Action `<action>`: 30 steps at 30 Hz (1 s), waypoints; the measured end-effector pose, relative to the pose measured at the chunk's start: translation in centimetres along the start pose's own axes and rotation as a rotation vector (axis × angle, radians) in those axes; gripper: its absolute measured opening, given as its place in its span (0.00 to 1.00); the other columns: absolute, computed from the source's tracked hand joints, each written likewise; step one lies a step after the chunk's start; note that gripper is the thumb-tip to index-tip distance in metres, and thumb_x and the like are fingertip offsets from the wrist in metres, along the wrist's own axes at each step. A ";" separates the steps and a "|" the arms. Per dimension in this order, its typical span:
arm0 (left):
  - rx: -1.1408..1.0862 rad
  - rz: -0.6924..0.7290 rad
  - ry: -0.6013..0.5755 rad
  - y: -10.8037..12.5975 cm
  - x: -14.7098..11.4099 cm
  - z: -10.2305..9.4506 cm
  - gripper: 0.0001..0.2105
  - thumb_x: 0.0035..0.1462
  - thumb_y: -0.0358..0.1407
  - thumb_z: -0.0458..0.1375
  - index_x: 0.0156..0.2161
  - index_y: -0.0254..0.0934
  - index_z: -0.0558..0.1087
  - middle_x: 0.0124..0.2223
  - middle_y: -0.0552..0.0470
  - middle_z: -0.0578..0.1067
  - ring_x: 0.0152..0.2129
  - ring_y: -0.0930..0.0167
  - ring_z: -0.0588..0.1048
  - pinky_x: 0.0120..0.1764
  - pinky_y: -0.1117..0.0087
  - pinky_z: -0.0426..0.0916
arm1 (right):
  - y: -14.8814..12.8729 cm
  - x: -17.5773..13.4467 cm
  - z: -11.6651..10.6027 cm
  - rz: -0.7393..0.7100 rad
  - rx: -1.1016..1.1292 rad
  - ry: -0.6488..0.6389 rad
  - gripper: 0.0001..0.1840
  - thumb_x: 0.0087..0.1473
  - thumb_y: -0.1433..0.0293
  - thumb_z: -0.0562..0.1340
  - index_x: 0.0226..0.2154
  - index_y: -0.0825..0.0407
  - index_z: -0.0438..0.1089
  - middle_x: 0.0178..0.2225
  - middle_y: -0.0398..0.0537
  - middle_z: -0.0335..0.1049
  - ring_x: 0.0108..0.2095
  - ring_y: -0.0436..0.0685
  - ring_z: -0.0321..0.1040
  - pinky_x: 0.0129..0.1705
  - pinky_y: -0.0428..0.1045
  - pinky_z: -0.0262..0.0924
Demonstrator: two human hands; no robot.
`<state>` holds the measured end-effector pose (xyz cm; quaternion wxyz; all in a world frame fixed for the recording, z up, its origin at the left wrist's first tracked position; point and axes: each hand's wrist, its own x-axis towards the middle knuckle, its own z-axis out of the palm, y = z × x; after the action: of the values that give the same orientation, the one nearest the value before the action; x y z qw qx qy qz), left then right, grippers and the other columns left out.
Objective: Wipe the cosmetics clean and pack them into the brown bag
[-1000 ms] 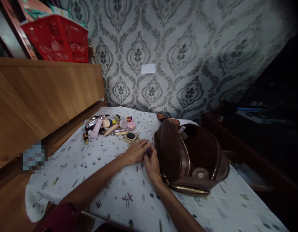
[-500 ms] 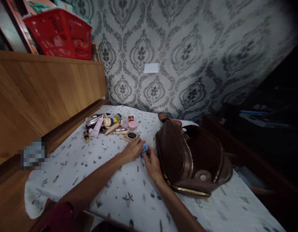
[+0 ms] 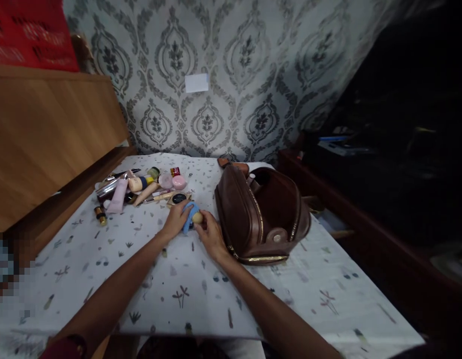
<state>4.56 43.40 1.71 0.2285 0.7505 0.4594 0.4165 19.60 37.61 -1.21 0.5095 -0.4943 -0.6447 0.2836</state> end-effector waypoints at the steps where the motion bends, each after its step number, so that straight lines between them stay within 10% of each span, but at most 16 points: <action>1: -0.013 -0.013 0.007 0.0 0.0 -0.1 0.12 0.63 0.40 0.51 0.33 0.36 0.71 0.30 0.53 0.74 0.29 0.69 0.71 0.37 0.69 0.66 | -0.2 0.0 0.0 0.005 0.013 -0.004 0.21 0.54 0.68 0.60 0.51 0.53 0.67 0.46 0.54 0.73 0.45 0.60 0.71 0.47 0.55 0.68; 14: -0.250 -0.186 0.074 0.1 0.2 -0.2 0.17 0.57 0.52 0.56 0.32 0.38 0.71 0.30 0.55 0.72 0.30 0.69 0.70 0.36 0.70 0.66 | -1.6 0.0 0.0 0.104 0.110 0.015 0.17 0.49 0.67 0.66 0.43 0.51 0.70 0.37 0.46 0.72 0.34 0.54 0.69 0.39 0.50 0.66; 25: -0.409 -0.210 -0.291 3.0 -0.4 -1.3 0.23 0.49 0.55 0.64 0.43 0.38 0.77 0.42 0.48 0.79 0.40 0.64 0.76 0.45 0.67 0.72 | -1.8 0.2 0.1 0.176 0.166 0.134 0.17 0.49 0.72 0.63 0.44 0.51 0.69 0.38 0.46 0.70 0.36 0.54 0.69 0.39 0.49 0.67; 30: -0.230 -0.226 -0.204 2.6 -0.3 -0.8 0.26 0.52 0.59 0.58 0.42 0.37 0.77 0.41 0.48 0.80 0.41 0.62 0.77 0.49 0.62 0.71 | -2.3 -0.2 0.6 0.170 0.072 0.130 0.25 0.45 0.79 0.62 0.47 0.49 0.68 0.41 0.47 0.67 0.39 0.55 0.68 0.43 0.51 0.66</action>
<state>5.09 41.87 3.87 0.4037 0.7012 0.4646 0.3598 18.29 36.68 0.47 0.5419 -0.5458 -0.5555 0.3161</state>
